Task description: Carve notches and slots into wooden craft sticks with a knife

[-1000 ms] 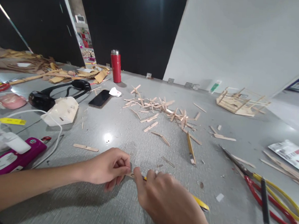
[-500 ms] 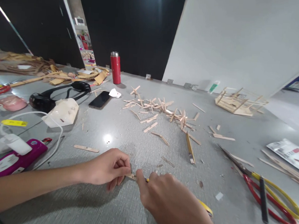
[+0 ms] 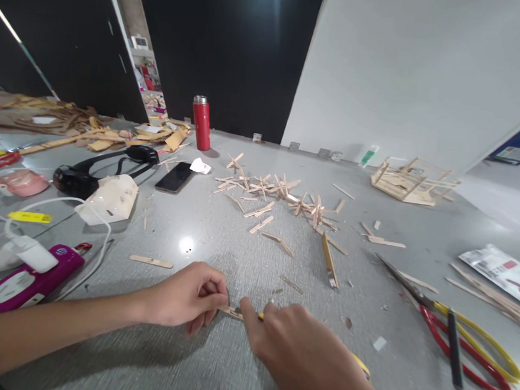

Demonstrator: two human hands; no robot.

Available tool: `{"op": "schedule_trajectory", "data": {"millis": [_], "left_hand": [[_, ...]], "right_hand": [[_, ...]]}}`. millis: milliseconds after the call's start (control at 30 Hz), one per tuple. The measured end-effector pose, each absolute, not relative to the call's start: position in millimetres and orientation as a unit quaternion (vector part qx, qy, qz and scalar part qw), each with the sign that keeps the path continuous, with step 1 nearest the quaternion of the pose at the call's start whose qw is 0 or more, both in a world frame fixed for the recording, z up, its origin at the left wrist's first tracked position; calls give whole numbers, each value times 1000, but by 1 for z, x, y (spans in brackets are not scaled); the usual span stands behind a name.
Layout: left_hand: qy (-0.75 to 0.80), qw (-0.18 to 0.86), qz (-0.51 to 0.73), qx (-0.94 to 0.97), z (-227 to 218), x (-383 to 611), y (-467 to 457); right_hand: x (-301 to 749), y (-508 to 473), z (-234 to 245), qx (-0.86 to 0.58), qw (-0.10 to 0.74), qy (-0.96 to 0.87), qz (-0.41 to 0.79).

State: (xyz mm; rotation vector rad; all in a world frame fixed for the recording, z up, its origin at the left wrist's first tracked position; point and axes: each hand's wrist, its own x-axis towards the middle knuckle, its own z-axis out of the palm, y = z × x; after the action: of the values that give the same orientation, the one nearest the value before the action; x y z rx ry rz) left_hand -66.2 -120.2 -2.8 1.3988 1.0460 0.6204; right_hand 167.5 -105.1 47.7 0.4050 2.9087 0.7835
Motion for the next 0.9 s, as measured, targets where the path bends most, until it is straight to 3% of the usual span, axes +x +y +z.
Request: {"op": "schedule_trajectory", "data": {"millis": [267, 433, 600, 800, 900], "left_hand": [[474, 529, 256, 655, 6, -64, -128], [500, 424, 265, 707, 11, -59, -141], [508, 274, 182, 796, 11, -56, -151], [505, 301, 164, 792, 27, -71, -144], [431, 260, 190, 843, 30, -78, -135]], "right_hand": [[188, -103, 32, 172, -22, 958, 227], [197, -99, 27, 174, -27, 956, 234], [197, -93, 40, 209, -50, 967, 136], [204, -93, 44, 321, -105, 939, 69], [207, -95, 41, 358, -116, 925, 45]]}}
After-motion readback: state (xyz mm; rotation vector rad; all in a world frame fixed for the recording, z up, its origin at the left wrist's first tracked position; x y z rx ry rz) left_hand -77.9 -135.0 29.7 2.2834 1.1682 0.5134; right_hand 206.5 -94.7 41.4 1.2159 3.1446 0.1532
